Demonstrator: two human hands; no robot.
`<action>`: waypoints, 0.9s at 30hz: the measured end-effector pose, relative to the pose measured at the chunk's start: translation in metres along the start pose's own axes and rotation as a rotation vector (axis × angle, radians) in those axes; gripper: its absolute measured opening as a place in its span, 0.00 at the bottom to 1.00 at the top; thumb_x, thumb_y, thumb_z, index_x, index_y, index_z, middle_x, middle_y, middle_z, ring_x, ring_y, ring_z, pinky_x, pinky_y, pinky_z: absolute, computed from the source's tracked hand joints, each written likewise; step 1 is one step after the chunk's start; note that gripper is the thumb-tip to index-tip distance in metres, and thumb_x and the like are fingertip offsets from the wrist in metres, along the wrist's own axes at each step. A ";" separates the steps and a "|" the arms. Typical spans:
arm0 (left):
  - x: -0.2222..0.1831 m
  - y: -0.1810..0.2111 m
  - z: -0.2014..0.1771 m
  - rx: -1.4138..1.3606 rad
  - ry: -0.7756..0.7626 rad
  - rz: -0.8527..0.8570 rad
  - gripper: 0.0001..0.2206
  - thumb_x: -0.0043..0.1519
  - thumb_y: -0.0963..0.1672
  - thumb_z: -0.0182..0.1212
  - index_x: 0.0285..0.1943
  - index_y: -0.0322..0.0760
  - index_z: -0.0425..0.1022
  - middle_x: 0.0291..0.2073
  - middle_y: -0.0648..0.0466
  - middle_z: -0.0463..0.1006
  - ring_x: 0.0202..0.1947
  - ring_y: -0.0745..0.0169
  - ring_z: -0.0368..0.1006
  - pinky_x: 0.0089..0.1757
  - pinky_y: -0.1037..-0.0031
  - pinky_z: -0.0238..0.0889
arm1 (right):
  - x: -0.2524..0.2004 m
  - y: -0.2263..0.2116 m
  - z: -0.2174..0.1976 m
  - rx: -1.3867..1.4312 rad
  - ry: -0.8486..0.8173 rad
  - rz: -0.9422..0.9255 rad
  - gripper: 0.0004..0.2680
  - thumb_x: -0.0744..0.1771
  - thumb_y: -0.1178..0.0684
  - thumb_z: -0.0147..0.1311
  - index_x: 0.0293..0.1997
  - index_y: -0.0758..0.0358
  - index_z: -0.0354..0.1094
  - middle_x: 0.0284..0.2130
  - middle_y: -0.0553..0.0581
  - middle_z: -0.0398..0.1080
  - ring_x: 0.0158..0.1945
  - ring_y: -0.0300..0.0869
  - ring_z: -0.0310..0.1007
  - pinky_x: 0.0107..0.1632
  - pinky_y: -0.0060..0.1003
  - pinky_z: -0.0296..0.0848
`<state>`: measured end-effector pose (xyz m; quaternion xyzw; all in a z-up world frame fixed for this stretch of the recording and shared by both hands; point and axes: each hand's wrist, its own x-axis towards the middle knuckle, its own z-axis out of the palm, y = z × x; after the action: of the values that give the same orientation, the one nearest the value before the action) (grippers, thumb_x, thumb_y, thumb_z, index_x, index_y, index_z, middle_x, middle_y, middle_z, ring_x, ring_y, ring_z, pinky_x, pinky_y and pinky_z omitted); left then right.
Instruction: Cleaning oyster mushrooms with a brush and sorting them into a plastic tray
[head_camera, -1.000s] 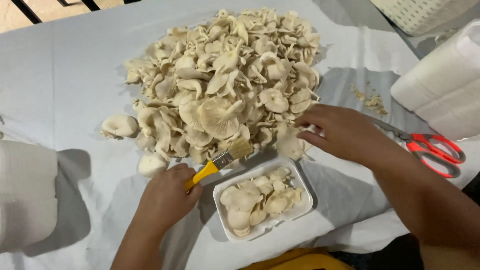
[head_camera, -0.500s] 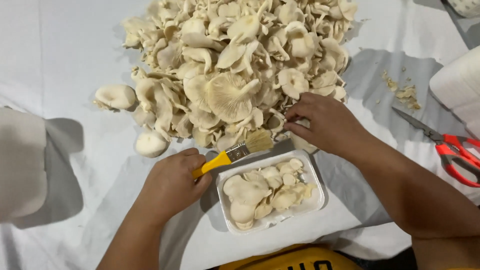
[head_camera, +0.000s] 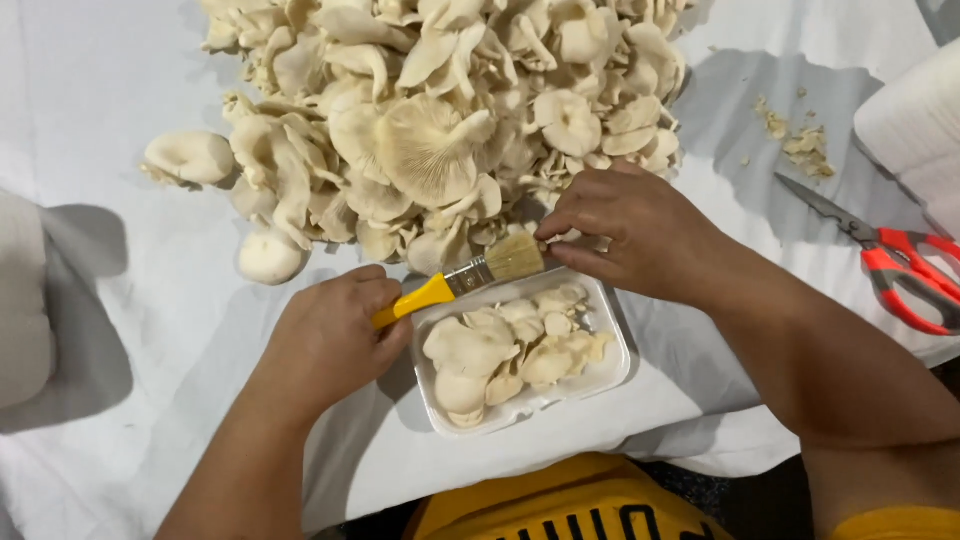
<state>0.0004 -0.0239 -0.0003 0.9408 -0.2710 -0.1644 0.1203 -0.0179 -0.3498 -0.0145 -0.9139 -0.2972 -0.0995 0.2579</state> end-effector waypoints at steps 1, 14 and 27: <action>0.000 -0.002 0.001 -0.002 0.004 -0.004 0.08 0.58 0.48 0.63 0.34 0.41 0.82 0.27 0.55 0.79 0.27 0.53 0.79 0.35 0.70 0.75 | 0.000 0.001 0.001 -0.001 -0.002 -0.005 0.04 0.67 0.50 0.62 0.45 0.44 0.77 0.33 0.47 0.74 0.35 0.43 0.74 0.46 0.37 0.65; -0.001 -0.024 0.000 0.005 0.032 -0.073 0.08 0.57 0.45 0.62 0.37 0.37 0.82 0.25 0.51 0.79 0.26 0.50 0.79 0.33 0.66 0.73 | 0.000 0.015 0.001 0.013 0.061 0.033 0.06 0.66 0.50 0.64 0.46 0.50 0.77 0.36 0.50 0.78 0.38 0.47 0.77 0.45 0.41 0.66; -0.008 -0.010 0.009 0.107 0.075 0.073 0.09 0.58 0.50 0.62 0.37 0.45 0.81 0.27 0.56 0.78 0.27 0.52 0.79 0.34 0.67 0.74 | 0.000 0.001 -0.017 0.274 -0.040 0.095 0.04 0.65 0.50 0.66 0.38 0.54 0.77 0.31 0.54 0.77 0.32 0.47 0.76 0.43 0.41 0.72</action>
<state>-0.0045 -0.0130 -0.0100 0.9408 -0.3088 -0.1100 0.0860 -0.0178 -0.3598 -0.0004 -0.8850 -0.2695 -0.0273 0.3787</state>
